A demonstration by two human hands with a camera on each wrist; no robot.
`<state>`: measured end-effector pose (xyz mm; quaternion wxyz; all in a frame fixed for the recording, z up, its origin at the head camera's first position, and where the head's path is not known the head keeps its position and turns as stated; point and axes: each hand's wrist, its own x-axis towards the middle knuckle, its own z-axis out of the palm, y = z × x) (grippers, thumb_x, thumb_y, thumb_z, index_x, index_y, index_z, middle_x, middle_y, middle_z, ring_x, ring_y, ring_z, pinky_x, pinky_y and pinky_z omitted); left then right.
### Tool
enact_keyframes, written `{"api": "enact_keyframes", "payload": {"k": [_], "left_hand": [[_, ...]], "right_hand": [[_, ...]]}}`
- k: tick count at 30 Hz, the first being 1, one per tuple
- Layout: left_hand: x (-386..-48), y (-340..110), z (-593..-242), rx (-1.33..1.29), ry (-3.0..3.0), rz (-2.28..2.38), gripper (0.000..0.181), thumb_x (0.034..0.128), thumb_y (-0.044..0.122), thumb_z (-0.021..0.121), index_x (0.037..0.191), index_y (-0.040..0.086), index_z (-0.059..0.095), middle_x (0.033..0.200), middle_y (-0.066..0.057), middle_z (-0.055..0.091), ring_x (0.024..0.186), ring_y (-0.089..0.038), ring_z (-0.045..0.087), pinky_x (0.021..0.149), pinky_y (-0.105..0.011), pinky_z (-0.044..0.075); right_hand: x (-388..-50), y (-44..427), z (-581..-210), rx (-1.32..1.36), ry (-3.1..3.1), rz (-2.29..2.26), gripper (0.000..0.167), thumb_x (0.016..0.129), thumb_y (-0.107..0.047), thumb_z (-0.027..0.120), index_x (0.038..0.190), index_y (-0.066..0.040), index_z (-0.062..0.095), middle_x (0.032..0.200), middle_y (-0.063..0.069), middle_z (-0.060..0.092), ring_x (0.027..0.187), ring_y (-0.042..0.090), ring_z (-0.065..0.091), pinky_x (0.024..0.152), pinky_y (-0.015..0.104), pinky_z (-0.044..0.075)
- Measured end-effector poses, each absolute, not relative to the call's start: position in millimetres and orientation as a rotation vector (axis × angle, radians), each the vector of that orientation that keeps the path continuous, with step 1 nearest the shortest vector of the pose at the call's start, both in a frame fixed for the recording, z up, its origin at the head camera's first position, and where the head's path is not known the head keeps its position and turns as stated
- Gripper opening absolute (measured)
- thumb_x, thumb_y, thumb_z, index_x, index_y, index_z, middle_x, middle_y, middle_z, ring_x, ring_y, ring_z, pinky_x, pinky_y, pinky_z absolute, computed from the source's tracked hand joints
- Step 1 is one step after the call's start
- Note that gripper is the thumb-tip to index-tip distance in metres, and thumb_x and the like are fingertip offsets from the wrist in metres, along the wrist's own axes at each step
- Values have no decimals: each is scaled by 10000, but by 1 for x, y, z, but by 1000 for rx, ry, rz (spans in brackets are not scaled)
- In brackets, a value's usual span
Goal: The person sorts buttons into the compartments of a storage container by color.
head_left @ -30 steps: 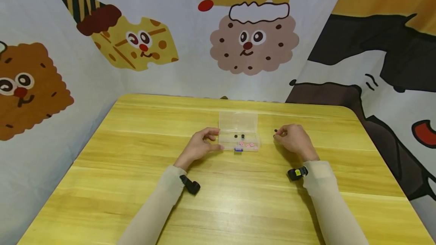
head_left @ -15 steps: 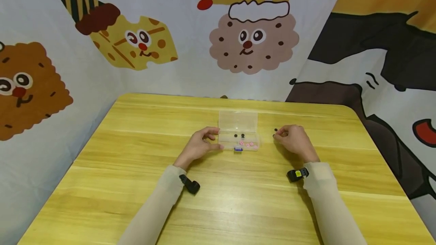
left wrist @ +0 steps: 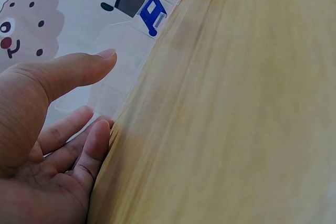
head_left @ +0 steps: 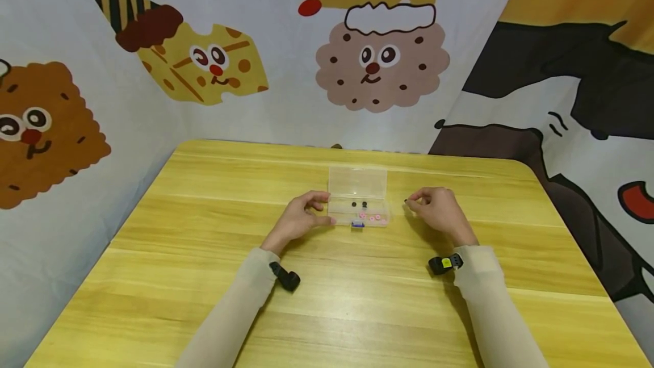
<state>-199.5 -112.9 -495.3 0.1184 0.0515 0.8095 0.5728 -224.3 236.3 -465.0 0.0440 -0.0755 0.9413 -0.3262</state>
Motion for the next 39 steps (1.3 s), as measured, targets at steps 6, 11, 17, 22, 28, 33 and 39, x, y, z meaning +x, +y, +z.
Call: {"api": "enact_keyframes", "payload": {"k": [6, 11, 17, 22, 28, 33, 39], "left_hand": [[-200, -113, -495, 150, 2371, 1670, 600, 805, 244, 897, 1351, 219, 650, 1274, 8, 675, 1123, -230, 559, 934, -378, 441], [-199, -113, -495, 143, 2375, 1665, 599, 806, 239, 896, 1352, 219, 649, 1271, 13, 675, 1120, -228, 559, 932, -382, 446], [-199, -112, -496, 142, 2379, 1661, 599, 809, 237, 893, 1354, 218, 647, 1276, 16, 674, 1121, -224, 558, 928, -372, 448], [-199, -112, -495, 142, 2377, 1665, 600, 806, 226, 894, 1353, 209, 648, 1274, 12, 674, 1128, -228, 560, 937, -375, 448], [-199, -113, -494, 142, 2372, 1665, 604, 805, 227, 895, 1356, 207, 647, 1281, 10, 672, 1141, -232, 560, 950, -388, 451], [-199, -113, -493, 150, 2368, 1667, 608, 810, 229, 891, 1364, 202, 642, 1294, 9, 667, 1142, -234, 559, 956, -399, 451], [-198, -113, -492, 150, 2364, 1670, 612, 812, 227, 889, 1369, 200, 638, 1296, 6, 665, 1141, -233, 556, 951, -392, 449]], "right_hand": [[-221, 228, -457, -253, 2879, -1059, 190, 986, -286, 689, 1034, -115, 757, 585, -10, 493, 481, 127, 389, 476, 271, 349], [-218, 220, -453, -248, 2858, -1101, 188, 984, -282, 689, 1036, -114, 757, 608, -12, 494, 503, 122, 391, 477, 256, 338], [-217, 212, -453, -275, 2861, -1104, 177, 979, -275, 699, 1031, -117, 757, 590, -14, 477, 486, 123, 377, 471, 254, 331], [-216, 206, -453, -312, 2870, -1120, 172, 974, -265, 707, 1027, -108, 754, 588, -16, 478, 478, 110, 372, 463, 253, 323], [-214, 202, -454, -327, 2861, -1124, 162, 976, -276, 704, 1022, -126, 741, 585, -9, 471, 474, 122, 362, 468, 249, 315], [-213, 199, -455, -321, 2851, -1129, 151, 978, -277, 702, 1013, -135, 740, 589, -5, 468, 477, 129, 358, 469, 247, 314], [-212, 194, -456, -354, 2825, -1130, 143, 974, -263, 707, 1005, -127, 744, 596, -7, 473, 489, 124, 368, 464, 242, 307]]}}
